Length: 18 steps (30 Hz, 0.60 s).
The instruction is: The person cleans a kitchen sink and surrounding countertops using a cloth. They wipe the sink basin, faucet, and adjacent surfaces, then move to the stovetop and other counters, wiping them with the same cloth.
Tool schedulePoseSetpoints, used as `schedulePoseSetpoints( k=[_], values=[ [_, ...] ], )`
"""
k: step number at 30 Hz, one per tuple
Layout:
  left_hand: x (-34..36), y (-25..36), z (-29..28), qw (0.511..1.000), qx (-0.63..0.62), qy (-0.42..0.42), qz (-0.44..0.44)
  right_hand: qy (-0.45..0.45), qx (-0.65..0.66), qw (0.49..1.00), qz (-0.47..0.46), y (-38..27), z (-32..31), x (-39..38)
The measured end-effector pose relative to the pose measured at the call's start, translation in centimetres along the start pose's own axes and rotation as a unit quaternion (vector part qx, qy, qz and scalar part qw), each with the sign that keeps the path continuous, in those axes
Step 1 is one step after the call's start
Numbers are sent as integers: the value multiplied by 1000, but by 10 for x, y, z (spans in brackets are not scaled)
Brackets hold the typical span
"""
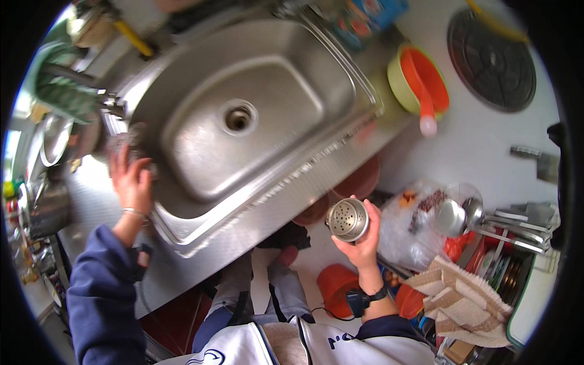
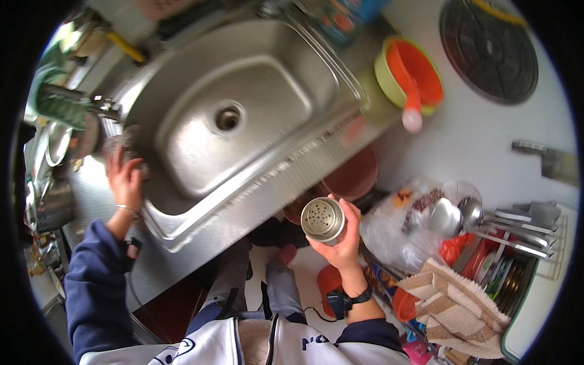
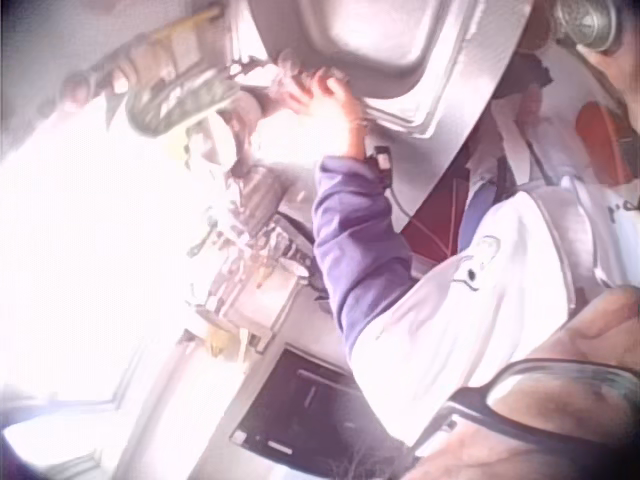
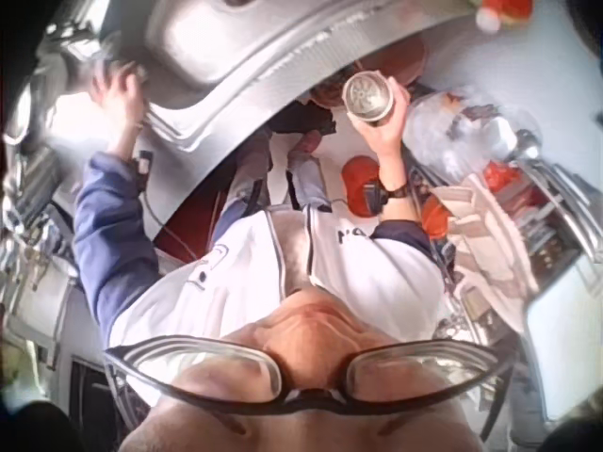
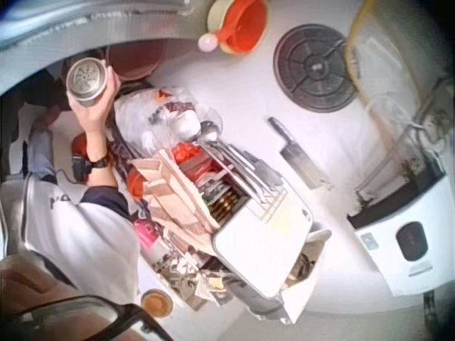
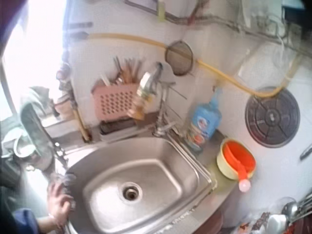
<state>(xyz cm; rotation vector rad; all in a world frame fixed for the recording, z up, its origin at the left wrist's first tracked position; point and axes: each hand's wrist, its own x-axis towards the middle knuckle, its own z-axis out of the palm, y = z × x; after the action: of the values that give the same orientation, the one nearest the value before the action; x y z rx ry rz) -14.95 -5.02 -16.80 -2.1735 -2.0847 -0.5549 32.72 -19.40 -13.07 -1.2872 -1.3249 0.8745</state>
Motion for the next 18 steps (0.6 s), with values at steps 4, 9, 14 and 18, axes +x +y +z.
schedulePoseSetpoints(
  k=[4, 9, 14, 18],
  values=[
    [3, 13, -10, 998, -39, 3, -51, -100, -137, 985, 9, -59, 64, 112],
    [5, 18, -19, 993, -72, -11, -90, -303, -385, 868, 73, -2, 187, 236],
    [7, 17, -24, 991, -82, -27, -103, -417, -540, 712, 170, 106, 257, 277],
    [7, 15, -25, 990, -81, -43, -110, -438, -475, 754, 121, 137, 253, 283]
  ],
)
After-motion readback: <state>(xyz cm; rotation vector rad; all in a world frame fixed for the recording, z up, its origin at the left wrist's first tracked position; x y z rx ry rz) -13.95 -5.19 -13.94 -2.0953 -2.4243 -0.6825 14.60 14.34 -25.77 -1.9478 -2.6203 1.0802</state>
